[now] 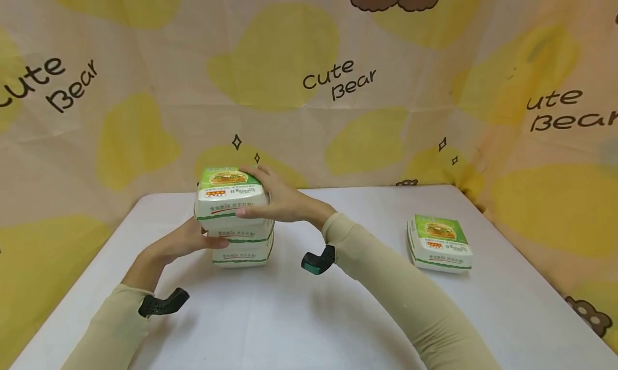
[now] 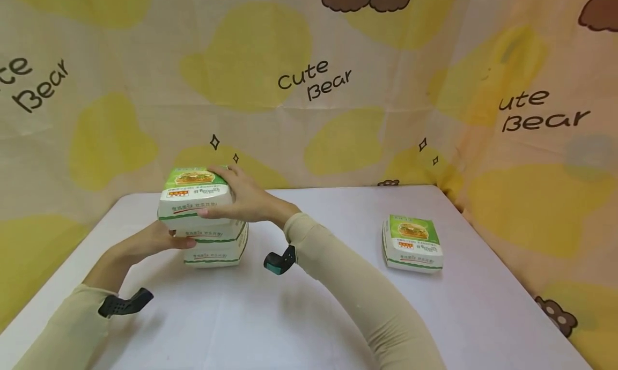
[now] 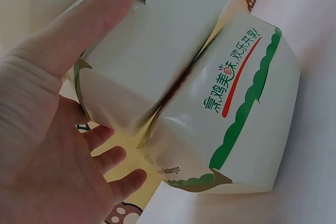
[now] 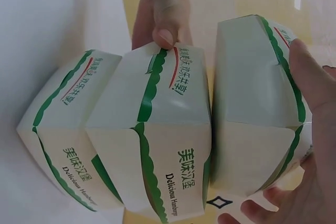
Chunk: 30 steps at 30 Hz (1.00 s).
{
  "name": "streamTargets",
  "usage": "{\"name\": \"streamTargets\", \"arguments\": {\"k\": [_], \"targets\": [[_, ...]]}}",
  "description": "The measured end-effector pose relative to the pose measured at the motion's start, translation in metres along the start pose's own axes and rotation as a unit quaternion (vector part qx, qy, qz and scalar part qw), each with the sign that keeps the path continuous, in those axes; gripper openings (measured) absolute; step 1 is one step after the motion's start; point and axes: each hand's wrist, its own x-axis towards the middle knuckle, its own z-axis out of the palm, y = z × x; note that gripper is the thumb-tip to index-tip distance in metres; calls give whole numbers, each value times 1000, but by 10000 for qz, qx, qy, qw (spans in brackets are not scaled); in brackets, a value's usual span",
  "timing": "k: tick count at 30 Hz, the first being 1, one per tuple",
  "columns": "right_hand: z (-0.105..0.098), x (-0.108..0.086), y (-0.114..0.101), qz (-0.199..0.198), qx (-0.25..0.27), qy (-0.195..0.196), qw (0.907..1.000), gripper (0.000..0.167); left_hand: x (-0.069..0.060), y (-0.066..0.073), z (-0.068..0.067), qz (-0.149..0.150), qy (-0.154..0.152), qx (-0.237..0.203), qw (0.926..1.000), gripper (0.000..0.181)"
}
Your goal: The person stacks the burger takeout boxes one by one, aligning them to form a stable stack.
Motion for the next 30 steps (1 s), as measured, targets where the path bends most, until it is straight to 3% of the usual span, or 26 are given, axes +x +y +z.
{"name": "streamTargets", "arguments": {"k": [8,30], "targets": [[0,0,-1,-28,-58,-275,9996,102,-5,-2,-1,-61,19,60,10000,74],[-12,-5,-7,32,-123,-365,9993,102,-2,0,-3,-219,-133,2,9997,80]]}}
